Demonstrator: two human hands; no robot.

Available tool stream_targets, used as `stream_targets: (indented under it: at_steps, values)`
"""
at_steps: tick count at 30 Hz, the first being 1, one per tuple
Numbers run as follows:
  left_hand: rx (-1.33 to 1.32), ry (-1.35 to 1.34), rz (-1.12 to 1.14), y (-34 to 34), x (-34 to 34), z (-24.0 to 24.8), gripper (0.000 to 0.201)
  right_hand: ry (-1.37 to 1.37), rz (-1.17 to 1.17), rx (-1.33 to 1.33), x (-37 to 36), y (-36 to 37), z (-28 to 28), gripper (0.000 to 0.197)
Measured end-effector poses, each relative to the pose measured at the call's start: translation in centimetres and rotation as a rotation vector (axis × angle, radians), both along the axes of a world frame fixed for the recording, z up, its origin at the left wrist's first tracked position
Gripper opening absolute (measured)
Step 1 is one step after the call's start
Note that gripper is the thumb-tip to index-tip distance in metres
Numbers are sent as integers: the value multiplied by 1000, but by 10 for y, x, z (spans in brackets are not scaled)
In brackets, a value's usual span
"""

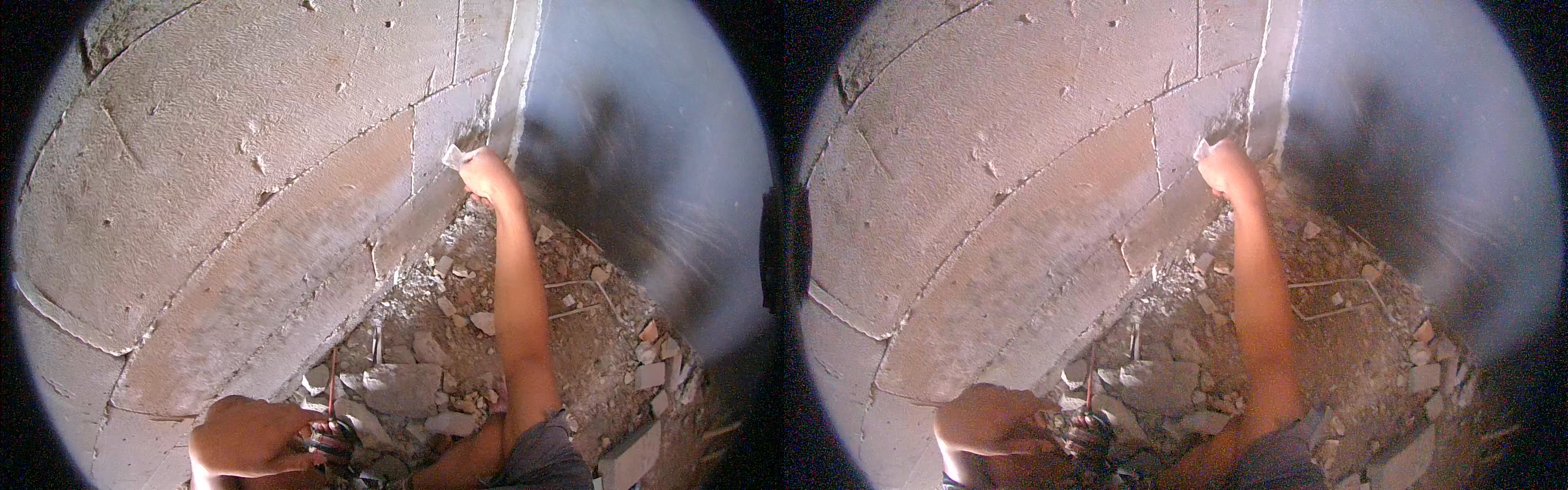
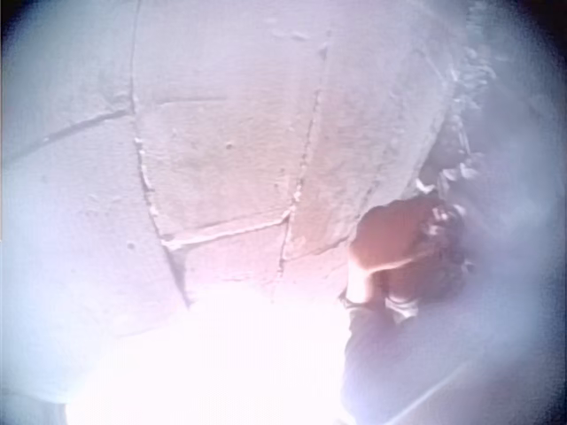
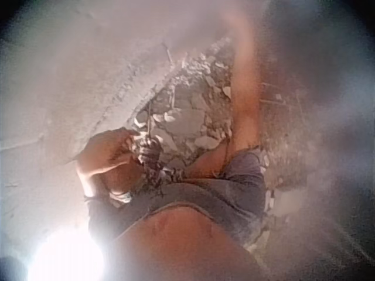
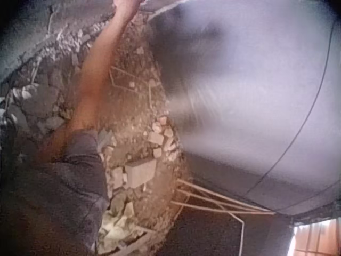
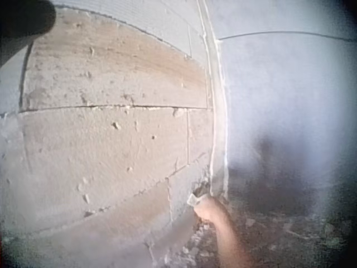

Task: The person scrapes the side of a concrete block wall using a small metal blade, removing debris and smoothing the surface near a corner.

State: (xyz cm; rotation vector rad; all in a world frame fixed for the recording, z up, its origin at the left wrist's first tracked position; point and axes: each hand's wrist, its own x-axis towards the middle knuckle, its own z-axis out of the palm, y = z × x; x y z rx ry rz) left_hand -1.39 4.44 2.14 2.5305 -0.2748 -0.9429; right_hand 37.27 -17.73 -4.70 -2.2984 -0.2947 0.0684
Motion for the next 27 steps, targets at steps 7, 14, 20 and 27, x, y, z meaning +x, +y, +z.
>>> stream_targets:
  at_steps: [7, 14, 20, 27]
  values:
    - [40, 3, 25, -7, -9, 14, 54, 103, -7, 95, -20, -23, 45, 35]
    - [45, -7, -14, -5, -5, 9, 56, -200, -33, -94, 29, -2, -29, 23]
    - [108, -38, 12, 0, -11, 10, 57, -2, -33, 39, 7, -17, 4, 25]
    - [97, -11, 14, 0, -9, 10, 55, -4, -75, 194, -14, -21, 28, 25]
